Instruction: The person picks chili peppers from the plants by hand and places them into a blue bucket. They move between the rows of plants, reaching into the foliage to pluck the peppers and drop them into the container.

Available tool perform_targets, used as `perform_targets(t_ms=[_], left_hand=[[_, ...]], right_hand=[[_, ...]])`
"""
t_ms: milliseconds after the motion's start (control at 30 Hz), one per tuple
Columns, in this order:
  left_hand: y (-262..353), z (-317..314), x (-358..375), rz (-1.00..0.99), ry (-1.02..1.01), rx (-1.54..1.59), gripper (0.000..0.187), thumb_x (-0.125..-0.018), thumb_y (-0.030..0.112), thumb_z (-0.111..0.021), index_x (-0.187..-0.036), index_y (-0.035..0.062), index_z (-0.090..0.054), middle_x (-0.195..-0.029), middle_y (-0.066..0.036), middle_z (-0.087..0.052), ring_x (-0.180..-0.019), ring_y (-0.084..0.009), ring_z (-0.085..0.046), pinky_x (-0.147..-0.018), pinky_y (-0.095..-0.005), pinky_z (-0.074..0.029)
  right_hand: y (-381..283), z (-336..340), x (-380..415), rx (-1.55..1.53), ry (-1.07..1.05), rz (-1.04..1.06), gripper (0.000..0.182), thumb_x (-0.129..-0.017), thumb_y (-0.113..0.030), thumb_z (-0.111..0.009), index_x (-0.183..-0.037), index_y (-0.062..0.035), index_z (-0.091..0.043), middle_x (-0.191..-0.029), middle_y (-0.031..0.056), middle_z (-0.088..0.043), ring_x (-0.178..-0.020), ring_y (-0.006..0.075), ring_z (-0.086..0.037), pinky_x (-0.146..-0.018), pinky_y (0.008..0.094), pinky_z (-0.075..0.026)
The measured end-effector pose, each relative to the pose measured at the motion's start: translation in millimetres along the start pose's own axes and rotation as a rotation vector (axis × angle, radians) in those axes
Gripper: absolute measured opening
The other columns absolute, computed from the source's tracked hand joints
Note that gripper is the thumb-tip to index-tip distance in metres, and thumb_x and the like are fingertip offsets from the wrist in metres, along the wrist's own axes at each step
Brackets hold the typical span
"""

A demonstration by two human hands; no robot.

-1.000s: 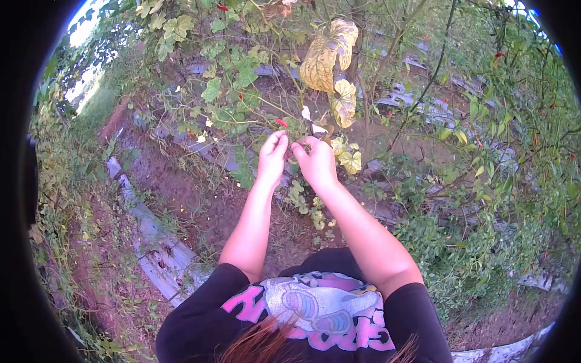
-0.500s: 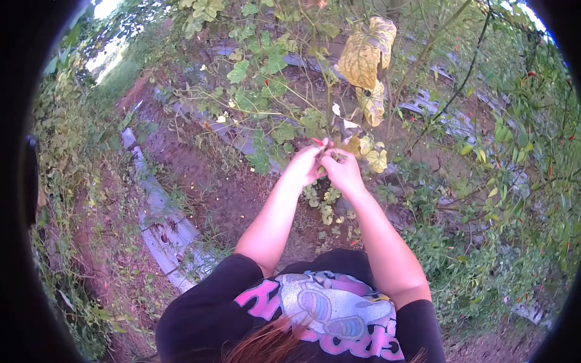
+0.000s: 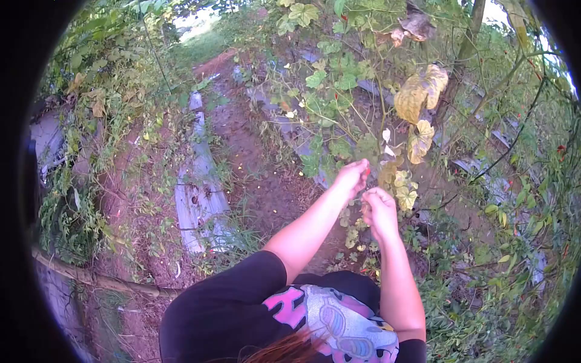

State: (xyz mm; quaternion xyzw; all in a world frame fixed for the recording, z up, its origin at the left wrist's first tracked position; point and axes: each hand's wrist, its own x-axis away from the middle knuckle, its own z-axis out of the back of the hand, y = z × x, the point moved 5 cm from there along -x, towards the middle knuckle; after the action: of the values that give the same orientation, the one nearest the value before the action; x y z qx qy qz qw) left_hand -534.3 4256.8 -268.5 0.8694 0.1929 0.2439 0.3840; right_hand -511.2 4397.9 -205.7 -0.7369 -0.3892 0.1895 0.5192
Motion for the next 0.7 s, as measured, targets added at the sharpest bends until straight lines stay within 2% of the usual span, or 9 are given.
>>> perform_targets(t_ms=[67,167,200,300,367,400,500,533,700], left_hand=[[15,-5,11,0.016,-0.019,0.015,0.016,-0.087,0.026,-0.058,-0.094,0.0122,-0.055,-0.073,0.005,-0.053,-0.054,-0.0059,-0.048,-0.046,-0.0196,-0.04],[14,-2,4,0.056,-0.096,0.044,0.015,-0.086,0.022,-0.06,-0.095,0.011,-0.055,-0.071,0.004,-0.053,-0.054,-0.0081,-0.049,-0.048,-0.0203,-0.042],[19,-2,7,0.026,-0.036,-0.101,0.017,-0.086,0.019,-0.06,-0.1,0.0112,-0.053,-0.07,0.003,-0.053,-0.054,-0.008,-0.049,-0.048,-0.0205,-0.043],[26,-1,13,-0.21,0.147,-0.36,0.037,-0.084,0.011,-0.061,-0.117,0.0137,-0.044,-0.07,0.002,-0.052,-0.057,-0.0071,-0.05,-0.05,-0.0206,-0.043],[32,-4,13,-0.376,-0.018,-0.413,0.056,-0.083,0.006,-0.059,-0.13,0.0122,-0.029,-0.07,0.0,-0.052,-0.056,-0.0071,-0.049,-0.047,-0.0198,-0.04],[36,-8,18,-0.386,-0.066,-0.383,0.048,-0.084,0.004,-0.057,-0.127,0.013,-0.038,-0.07,0.001,-0.051,-0.059,-0.0065,-0.049,-0.052,-0.0194,-0.041],[39,-2,4,-0.386,-0.227,-0.568,0.04,-0.085,0.005,-0.055,-0.123,0.0122,-0.046,-0.073,0.001,-0.052,-0.06,-0.0062,-0.049,-0.053,-0.0203,-0.042],[40,2,4,-0.333,-0.212,-0.509,0.03,-0.086,0.006,-0.055,-0.116,0.0097,-0.054,-0.078,0.001,-0.055,-0.064,-0.0062,-0.051,-0.058,-0.0203,-0.043],[45,18,-11,-0.316,-0.355,-0.541,0.024,-0.087,0.009,-0.057,-0.111,0.0066,-0.056,-0.086,0.001,-0.058,-0.075,-0.0066,-0.053,-0.065,-0.0203,-0.043]], right_hand=[[1,-4,13,-0.151,-0.07,-0.026,0.011,-0.087,-0.014,-0.05,-0.078,-0.0082,-0.049,-0.059,-0.0016,-0.04,-0.041,0.0054,-0.031,-0.035,0.02,-0.019],[3,-2,31,-0.325,-0.051,-0.134,0.015,-0.089,-0.021,-0.047,-0.081,-0.0092,-0.046,-0.064,0.0011,-0.042,-0.048,0.0069,-0.035,-0.036,0.0197,-0.021],[5,1,33,-0.317,-0.049,-0.111,0.017,-0.089,-0.023,-0.048,-0.08,-0.0088,-0.046,-0.067,0.0023,-0.046,-0.051,0.0074,-0.038,-0.037,0.0193,-0.023],[16,10,31,-0.337,-0.018,-0.16,0.013,-0.087,-0.02,-0.05,-0.087,-0.0063,-0.05,-0.07,0.0032,-0.05,-0.052,0.0092,-0.039,-0.038,0.0192,-0.025],[22,11,27,-0.383,-0.029,-0.175,0.014,-0.086,-0.017,-0.051,-0.089,-0.004,-0.051,-0.069,0.0024,-0.049,-0.055,0.0109,-0.044,-0.04,0.0204,-0.026],[24,9,24,-0.407,-0.023,-0.184,0.014,-0.086,-0.017,-0.051,-0.089,-0.0039,-0.051,-0.068,0.002,-0.048,-0.055,0.011,-0.044,-0.04,0.0205,-0.026],[34,6,8,-0.454,0.005,-0.168,0.012,-0.086,-0.017,-0.051,-0.089,-0.0049,-0.052,-0.065,0.0005,-0.046,-0.054,0.0112,-0.044,-0.04,0.021,-0.026],[32,2,5,-0.454,0.032,-0.153,0.012,-0.086,-0.017,-0.051,-0.089,-0.0052,-0.052,-0.065,0.0004,-0.046,-0.054,0.0113,-0.044,-0.04,0.0212,-0.026],[38,-3,-21,-0.384,0.158,-0.081,0.01,-0.085,-0.014,-0.054,-0.09,-0.0057,-0.053,-0.066,-0.0009,-0.045,-0.05,0.0082,-0.04,-0.038,0.0204,-0.026]])
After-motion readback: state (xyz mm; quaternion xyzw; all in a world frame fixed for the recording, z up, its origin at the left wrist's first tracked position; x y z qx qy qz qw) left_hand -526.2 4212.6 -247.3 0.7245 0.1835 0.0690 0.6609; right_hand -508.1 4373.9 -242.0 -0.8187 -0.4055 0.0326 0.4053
